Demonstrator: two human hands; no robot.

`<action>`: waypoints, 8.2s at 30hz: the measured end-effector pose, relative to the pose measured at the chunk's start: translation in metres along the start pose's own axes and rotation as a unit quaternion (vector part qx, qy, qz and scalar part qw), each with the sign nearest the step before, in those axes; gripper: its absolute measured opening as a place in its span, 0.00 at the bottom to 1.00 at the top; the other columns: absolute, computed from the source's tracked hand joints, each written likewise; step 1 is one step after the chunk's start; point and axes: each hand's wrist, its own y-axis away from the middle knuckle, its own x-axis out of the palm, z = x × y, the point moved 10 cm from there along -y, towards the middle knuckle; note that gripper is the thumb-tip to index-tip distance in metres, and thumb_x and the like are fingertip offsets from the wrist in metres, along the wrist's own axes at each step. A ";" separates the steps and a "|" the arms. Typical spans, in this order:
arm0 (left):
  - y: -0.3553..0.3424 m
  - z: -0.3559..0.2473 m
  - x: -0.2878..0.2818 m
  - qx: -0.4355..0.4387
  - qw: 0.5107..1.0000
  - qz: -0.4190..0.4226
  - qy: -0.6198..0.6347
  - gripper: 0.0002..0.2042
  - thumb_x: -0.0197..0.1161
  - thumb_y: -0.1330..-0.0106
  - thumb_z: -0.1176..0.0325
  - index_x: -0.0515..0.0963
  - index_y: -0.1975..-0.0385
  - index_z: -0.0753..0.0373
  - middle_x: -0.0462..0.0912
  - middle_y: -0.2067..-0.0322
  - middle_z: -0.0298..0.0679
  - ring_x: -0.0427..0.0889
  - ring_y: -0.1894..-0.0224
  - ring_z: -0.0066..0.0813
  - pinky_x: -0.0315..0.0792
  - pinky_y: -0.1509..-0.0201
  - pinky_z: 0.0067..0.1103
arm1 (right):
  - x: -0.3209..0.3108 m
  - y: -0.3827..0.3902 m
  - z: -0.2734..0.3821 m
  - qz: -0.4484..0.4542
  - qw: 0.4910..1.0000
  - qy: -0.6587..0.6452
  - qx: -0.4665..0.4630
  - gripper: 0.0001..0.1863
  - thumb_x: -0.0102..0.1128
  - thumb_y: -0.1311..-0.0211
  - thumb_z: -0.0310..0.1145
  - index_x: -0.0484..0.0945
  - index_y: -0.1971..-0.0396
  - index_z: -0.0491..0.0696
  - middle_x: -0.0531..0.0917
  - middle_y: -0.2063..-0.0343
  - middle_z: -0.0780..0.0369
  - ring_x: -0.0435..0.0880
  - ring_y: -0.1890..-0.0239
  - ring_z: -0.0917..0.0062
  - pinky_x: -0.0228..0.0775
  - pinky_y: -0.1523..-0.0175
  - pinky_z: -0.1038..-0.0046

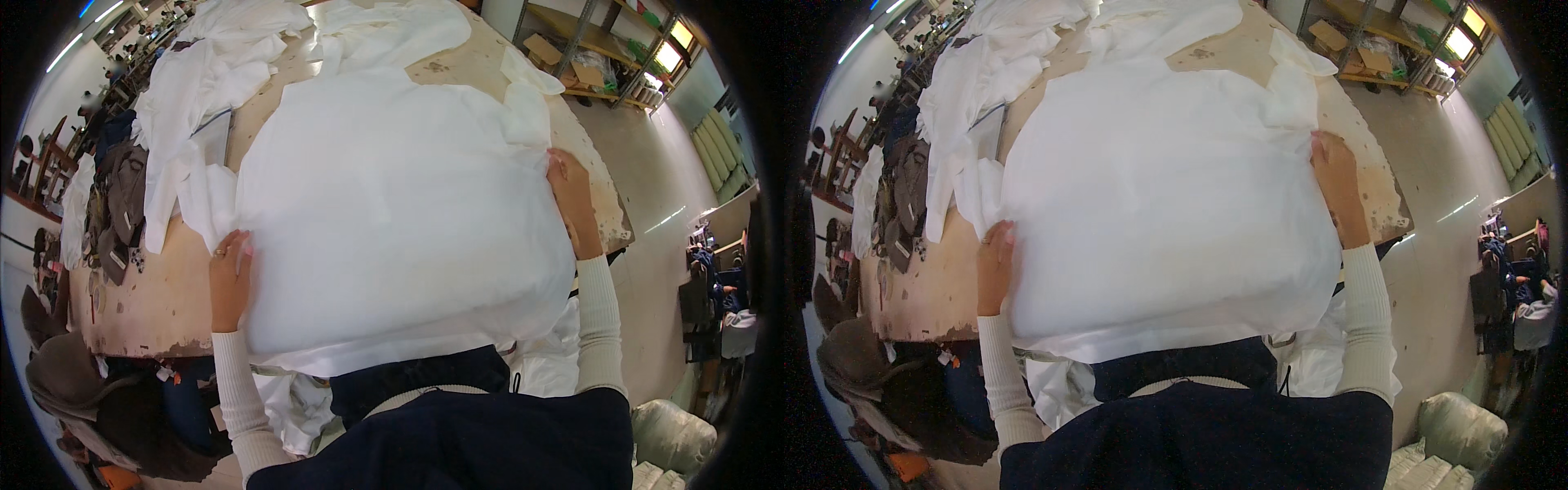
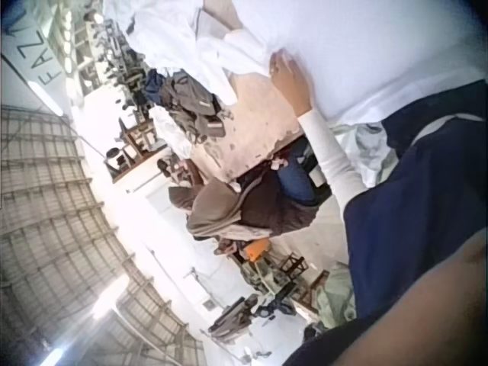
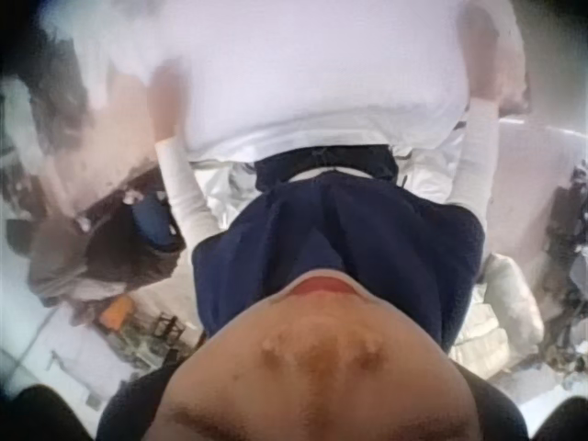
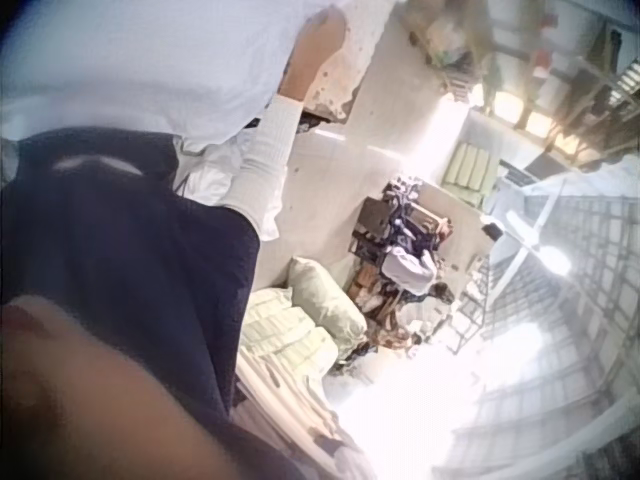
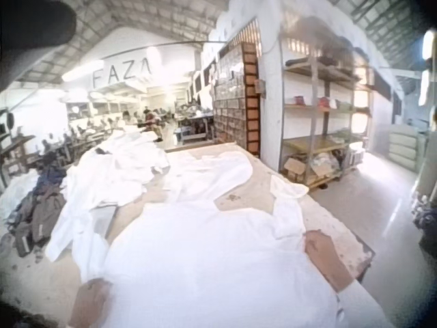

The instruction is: The person lays a white fabric on a worktable, smooths it, measures it with a tape measure, and marks it with a red pen. They also apply a piece of tape to the fabric and write on it.

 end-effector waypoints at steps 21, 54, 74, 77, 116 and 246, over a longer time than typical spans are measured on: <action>-0.207 0.011 0.047 0.001 0.999 -0.040 -0.010 0.16 0.54 0.35 0.62 0.73 0.52 0.65 0.78 0.64 0.50 0.75 0.58 0.44 0.66 0.49 0.31 | 0.115 -0.199 0.067 0.161 0.961 0.179 -0.133 0.13 0.48 0.35 0.41 0.76 0.63 0.47 0.72 0.56 0.60 0.70 0.51 0.67 0.58 0.44 0.64; -0.137 -0.050 0.087 0.036 0.996 0.035 -0.076 0.29 0.45 0.32 0.49 0.53 0.34 0.55 0.46 0.31 0.46 0.44 0.30 0.46 0.41 0.31 0.44 | 0.112 -0.109 0.079 0.187 0.951 0.191 -0.156 0.33 0.38 0.33 0.56 0.50 0.33 0.57 0.46 0.31 0.61 0.42 0.29 0.62 0.31 0.32 0.47; 0.051 -0.046 0.036 -0.077 0.990 0.054 -0.109 0.28 0.45 0.31 0.55 0.53 0.34 0.61 0.52 0.32 0.41 0.47 0.30 0.39 0.35 0.29 0.38 | -0.071 0.106 -0.052 0.023 0.992 -0.082 0.095 0.10 0.58 0.42 0.33 0.70 0.68 0.43 0.76 0.76 0.63 0.68 0.74 0.83 0.61 0.68 0.78; 0.053 -0.046 0.034 -0.079 0.991 0.052 -0.099 0.28 0.45 0.31 0.56 0.53 0.34 0.60 0.53 0.33 0.41 0.47 0.30 0.38 0.35 0.29 0.37 | -0.070 0.111 -0.024 0.015 0.923 -0.336 0.185 0.08 0.56 0.40 0.30 0.70 0.62 0.48 0.75 0.72 0.68 0.66 0.72 0.87 0.61 0.63 0.83; -0.018 -0.408 0.124 0.258 0.876 0.219 0.343 0.16 0.65 0.42 0.67 0.73 0.56 0.65 0.79 0.62 0.40 0.78 0.63 0.34 0.72 0.57 0.25 | -0.074 0.134 0.056 -0.111 0.961 -0.252 0.021 0.03 0.56 0.40 0.25 0.75 0.69 0.40 0.80 0.74 0.63 0.75 0.74 0.85 0.67 0.68 0.81; 0.010 -0.348 0.117 0.336 0.869 0.049 0.360 0.17 0.66 0.54 0.78 0.71 0.64 0.64 0.69 0.73 0.41 0.73 0.72 0.37 0.69 0.70 0.27 | -0.038 0.110 0.147 0.105 0.946 0.224 -0.209 0.10 0.63 0.47 0.38 0.81 0.71 0.47 0.75 0.78 0.65 0.77 0.79 0.74 0.64 0.75 0.74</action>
